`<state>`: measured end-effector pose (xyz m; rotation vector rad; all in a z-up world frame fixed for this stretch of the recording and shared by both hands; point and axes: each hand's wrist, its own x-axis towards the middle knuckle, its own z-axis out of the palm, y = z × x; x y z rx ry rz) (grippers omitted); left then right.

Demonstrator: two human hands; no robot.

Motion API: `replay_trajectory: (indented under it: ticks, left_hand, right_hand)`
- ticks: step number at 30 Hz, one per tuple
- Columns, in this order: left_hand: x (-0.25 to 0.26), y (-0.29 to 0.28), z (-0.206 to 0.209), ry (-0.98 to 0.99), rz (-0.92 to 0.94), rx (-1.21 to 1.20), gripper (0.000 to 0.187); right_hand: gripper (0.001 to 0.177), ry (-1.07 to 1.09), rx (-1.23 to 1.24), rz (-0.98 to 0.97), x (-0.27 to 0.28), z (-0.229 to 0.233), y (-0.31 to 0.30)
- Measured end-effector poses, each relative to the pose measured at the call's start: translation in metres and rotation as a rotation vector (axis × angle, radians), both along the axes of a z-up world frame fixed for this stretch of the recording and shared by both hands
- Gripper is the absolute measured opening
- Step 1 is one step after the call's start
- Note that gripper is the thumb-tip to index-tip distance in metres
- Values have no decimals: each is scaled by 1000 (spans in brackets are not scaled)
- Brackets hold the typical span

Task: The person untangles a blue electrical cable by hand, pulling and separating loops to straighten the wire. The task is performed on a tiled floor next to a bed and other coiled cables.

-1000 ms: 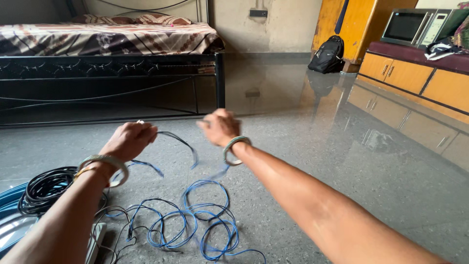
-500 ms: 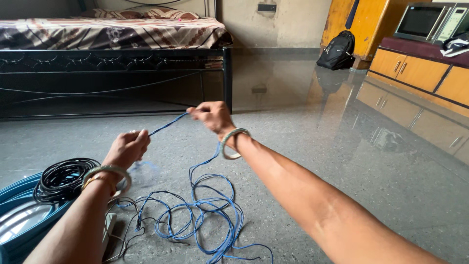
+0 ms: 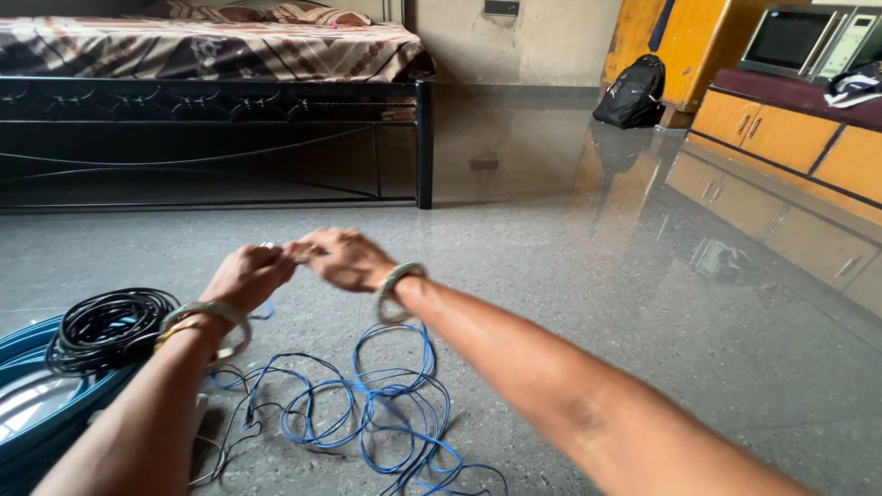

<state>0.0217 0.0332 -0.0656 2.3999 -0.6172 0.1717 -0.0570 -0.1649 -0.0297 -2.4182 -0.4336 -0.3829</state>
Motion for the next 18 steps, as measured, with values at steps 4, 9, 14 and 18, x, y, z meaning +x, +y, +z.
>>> replay_trajectory:
  ticks: [4, 9, 14, 18]
  left_hand:
    - [-1, 4, 2, -10, -45, -183, 36]
    - [4, 57, -16, 231, 24, -391, 54]
    - [-22, 103, -35, 321, 178, -241, 58]
    - [-30, 100, -30, 169, 102, -165, 46]
  right_hand:
    - [66, 108, 94, -31, 1, -2, 26]
    - [48, -110, 129, -48, 21, 0, -2]
    - [38, -153, 423, -408, 22, 10, -55]
    - [35, -100, 59, -606, 17, 2, -51]
